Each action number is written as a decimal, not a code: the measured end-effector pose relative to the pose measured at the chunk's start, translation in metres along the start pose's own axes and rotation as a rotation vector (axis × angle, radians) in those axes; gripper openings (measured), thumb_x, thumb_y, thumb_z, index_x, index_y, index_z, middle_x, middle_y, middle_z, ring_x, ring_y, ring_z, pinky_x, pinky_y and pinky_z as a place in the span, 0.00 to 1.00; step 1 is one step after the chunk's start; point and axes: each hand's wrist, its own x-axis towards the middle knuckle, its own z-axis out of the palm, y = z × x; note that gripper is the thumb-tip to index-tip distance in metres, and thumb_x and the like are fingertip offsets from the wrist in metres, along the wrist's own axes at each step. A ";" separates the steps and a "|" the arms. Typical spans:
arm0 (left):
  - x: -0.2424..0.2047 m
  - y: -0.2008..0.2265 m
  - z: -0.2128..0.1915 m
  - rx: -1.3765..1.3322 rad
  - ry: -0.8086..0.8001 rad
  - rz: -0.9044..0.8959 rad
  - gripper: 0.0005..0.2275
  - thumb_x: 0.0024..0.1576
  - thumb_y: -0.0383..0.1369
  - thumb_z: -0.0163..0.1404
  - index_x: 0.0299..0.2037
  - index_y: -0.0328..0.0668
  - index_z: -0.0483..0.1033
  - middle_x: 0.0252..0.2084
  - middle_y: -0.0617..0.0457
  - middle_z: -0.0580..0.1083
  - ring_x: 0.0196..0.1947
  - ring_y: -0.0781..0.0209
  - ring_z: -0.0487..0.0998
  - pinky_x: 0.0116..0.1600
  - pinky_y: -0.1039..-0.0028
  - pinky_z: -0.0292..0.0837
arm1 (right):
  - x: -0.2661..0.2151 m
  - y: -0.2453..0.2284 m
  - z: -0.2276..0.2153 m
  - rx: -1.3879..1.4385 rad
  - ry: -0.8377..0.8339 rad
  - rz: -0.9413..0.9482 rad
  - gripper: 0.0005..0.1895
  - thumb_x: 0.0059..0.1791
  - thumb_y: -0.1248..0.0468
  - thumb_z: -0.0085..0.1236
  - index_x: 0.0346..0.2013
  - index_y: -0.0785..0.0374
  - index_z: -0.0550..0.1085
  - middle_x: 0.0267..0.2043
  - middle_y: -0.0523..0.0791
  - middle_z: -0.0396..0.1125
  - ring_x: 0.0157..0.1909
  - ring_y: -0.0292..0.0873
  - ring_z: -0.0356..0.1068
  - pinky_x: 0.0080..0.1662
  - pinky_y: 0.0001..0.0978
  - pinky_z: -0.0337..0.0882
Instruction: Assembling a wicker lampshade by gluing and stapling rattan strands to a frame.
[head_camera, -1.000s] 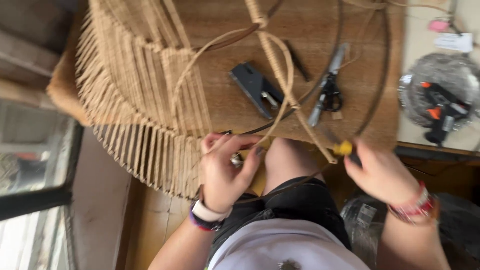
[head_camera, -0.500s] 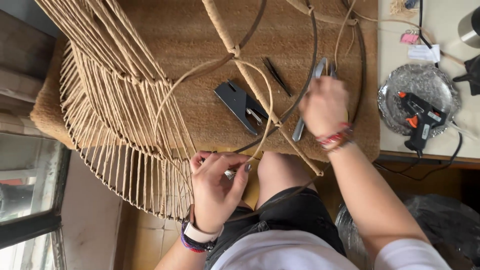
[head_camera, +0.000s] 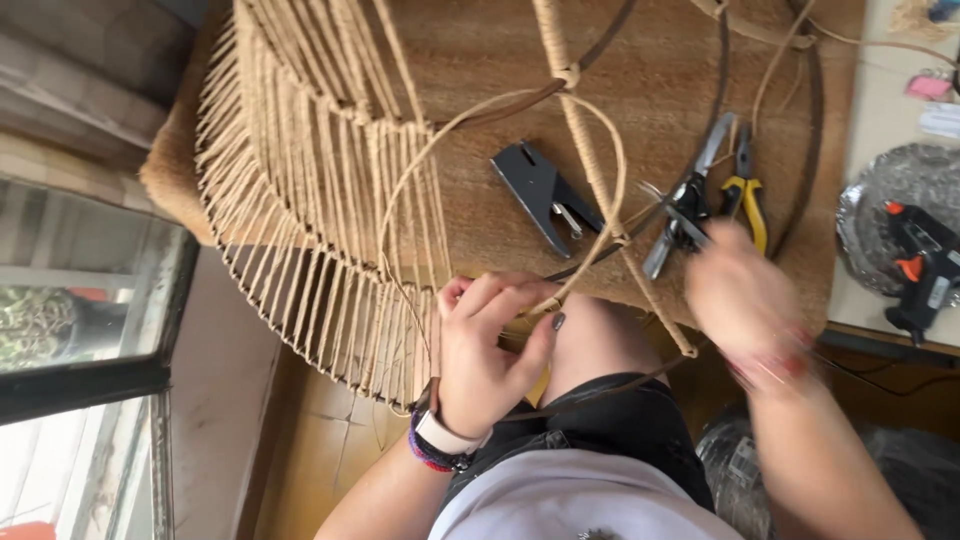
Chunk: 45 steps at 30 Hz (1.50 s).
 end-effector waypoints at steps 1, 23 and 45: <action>-0.001 -0.001 0.000 0.004 0.006 -0.003 0.09 0.57 0.33 0.52 0.46 0.53 0.80 0.46 0.60 0.78 0.49 0.63 0.78 0.57 0.65 0.52 | -0.011 0.003 -0.021 0.003 0.003 -0.007 0.16 0.53 0.62 0.53 0.55 0.62 0.73 0.27 0.38 0.69 0.19 0.40 0.68 0.22 0.33 0.65; -0.006 -0.010 0.004 -0.261 -0.027 -0.161 0.07 0.61 0.38 0.55 0.46 0.54 0.83 0.31 0.63 0.74 0.34 0.70 0.72 0.54 0.73 0.56 | -0.062 -0.100 -0.123 0.708 0.308 -0.026 0.13 0.54 0.70 0.60 0.54 0.66 0.80 0.33 0.49 0.62 0.31 0.43 0.62 0.40 0.36 0.67; -0.007 -0.015 0.011 -0.070 0.024 -0.023 0.07 0.61 0.30 0.54 0.45 0.54 0.83 0.31 0.62 0.71 0.33 0.66 0.72 0.53 0.69 0.52 | -0.053 -0.094 -0.120 0.611 0.240 -0.104 0.18 0.54 0.75 0.64 0.57 0.58 0.80 0.35 0.45 0.59 0.25 0.37 0.60 0.36 0.36 0.68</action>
